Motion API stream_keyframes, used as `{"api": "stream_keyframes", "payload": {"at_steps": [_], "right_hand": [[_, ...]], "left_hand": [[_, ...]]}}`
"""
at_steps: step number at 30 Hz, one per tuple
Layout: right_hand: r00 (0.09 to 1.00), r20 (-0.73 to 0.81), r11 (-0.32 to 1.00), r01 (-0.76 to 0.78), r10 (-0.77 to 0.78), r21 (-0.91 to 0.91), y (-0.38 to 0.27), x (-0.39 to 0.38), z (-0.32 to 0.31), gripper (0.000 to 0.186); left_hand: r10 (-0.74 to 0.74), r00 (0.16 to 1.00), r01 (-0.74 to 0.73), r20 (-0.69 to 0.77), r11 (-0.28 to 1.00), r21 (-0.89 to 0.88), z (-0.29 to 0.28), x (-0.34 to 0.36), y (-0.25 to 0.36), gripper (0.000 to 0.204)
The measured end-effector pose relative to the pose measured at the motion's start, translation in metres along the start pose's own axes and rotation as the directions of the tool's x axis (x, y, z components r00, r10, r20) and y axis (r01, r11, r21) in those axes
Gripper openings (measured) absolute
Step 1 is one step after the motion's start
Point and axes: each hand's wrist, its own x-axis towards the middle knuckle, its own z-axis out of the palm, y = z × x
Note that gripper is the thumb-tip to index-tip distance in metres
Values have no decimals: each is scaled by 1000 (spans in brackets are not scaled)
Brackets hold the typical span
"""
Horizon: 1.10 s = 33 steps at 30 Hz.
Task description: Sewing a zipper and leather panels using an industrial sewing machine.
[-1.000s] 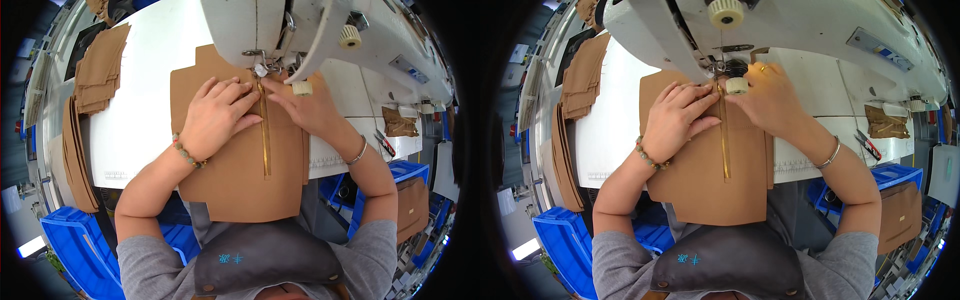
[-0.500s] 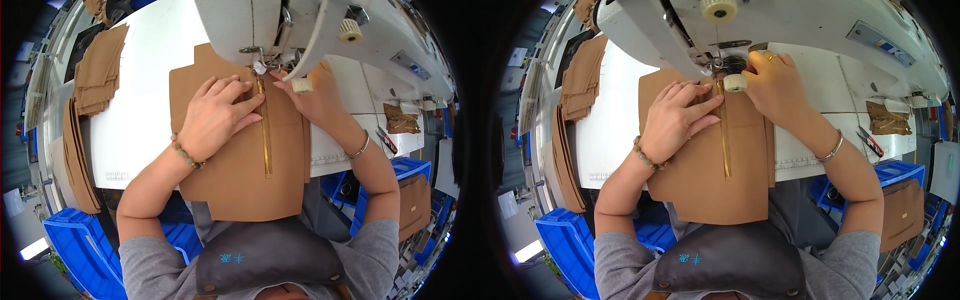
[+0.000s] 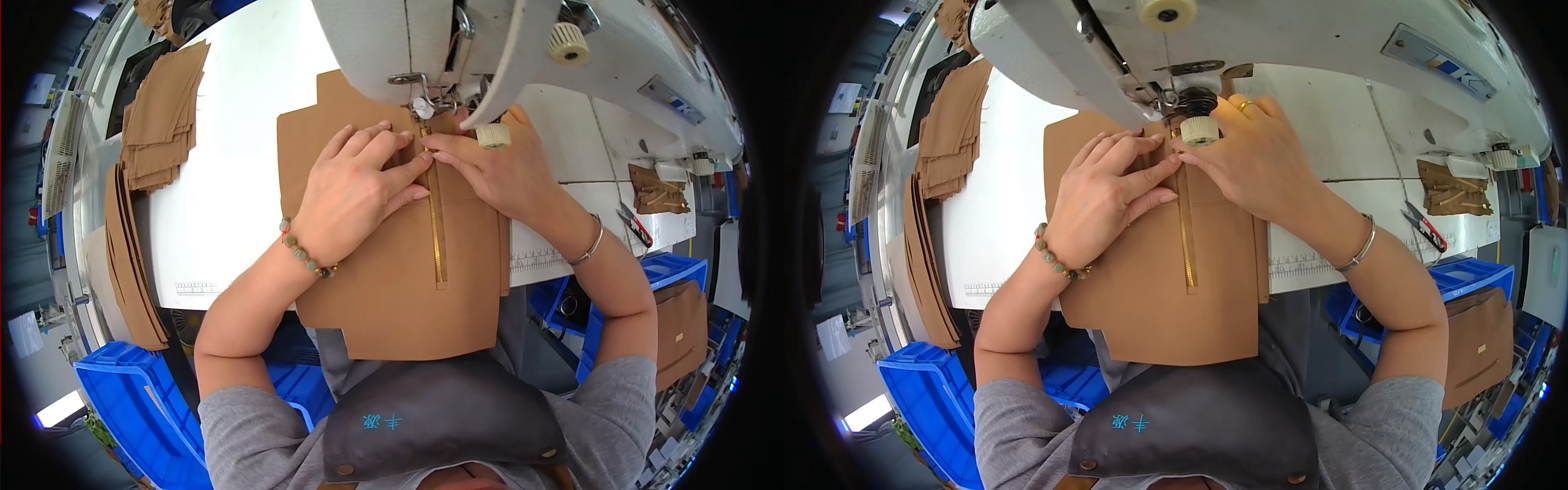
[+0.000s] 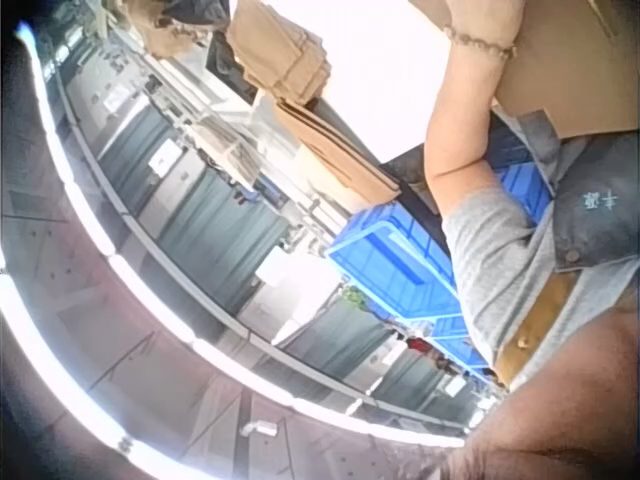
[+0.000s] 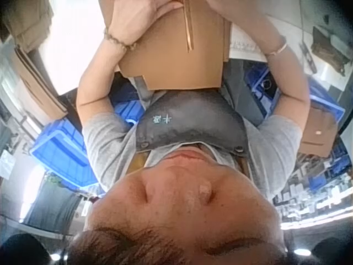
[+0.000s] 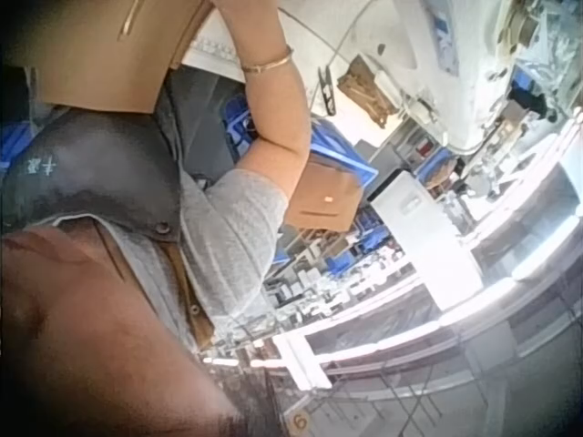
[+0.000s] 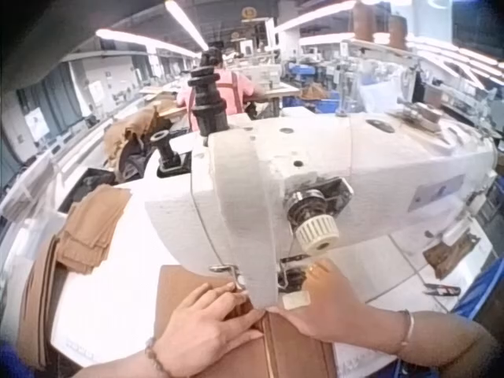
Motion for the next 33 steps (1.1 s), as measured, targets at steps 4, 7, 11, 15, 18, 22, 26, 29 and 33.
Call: {"api": "stream_keyframes", "payload": {"at_steps": [4,7,11,15,18,22,26,29,33], "right_hand": [[998,-55,997,-26,30,75,2,2,5,21],[999,-41,995,-13,17,98,3,0,3,22],[996,0,986,86,-87,141,-1,0,-3,25],[994,16,991,105,-107,89,-6,-1,-8,28],[995,10,993,98,-99,67,-7,-1,-8,29],[995,28,993,91,-94,69,-6,-2,-7,31],[996,26,994,79,-81,75,-2,0,-5,32],[997,24,997,74,-75,35,-1,1,-4,31],[999,6,997,52,-53,61,0,2,-3,31]], "left_hand": [[-2,1000,2,3,1000,10,0,0,0,40],[1,1000,-1,10,1000,-3,1,0,-1,40],[-24,999,23,40,999,26,1,-5,3,49],[-70,993,68,98,998,14,-1,-10,8,62],[-63,992,63,113,998,6,-3,-9,7,66],[-58,991,57,123,998,13,-3,-8,5,66],[-60,993,59,98,998,7,1,-5,1,66],[-63,995,64,71,998,-4,4,-3,-2,65],[-48,997,48,53,999,-1,5,0,-6,64]]}}
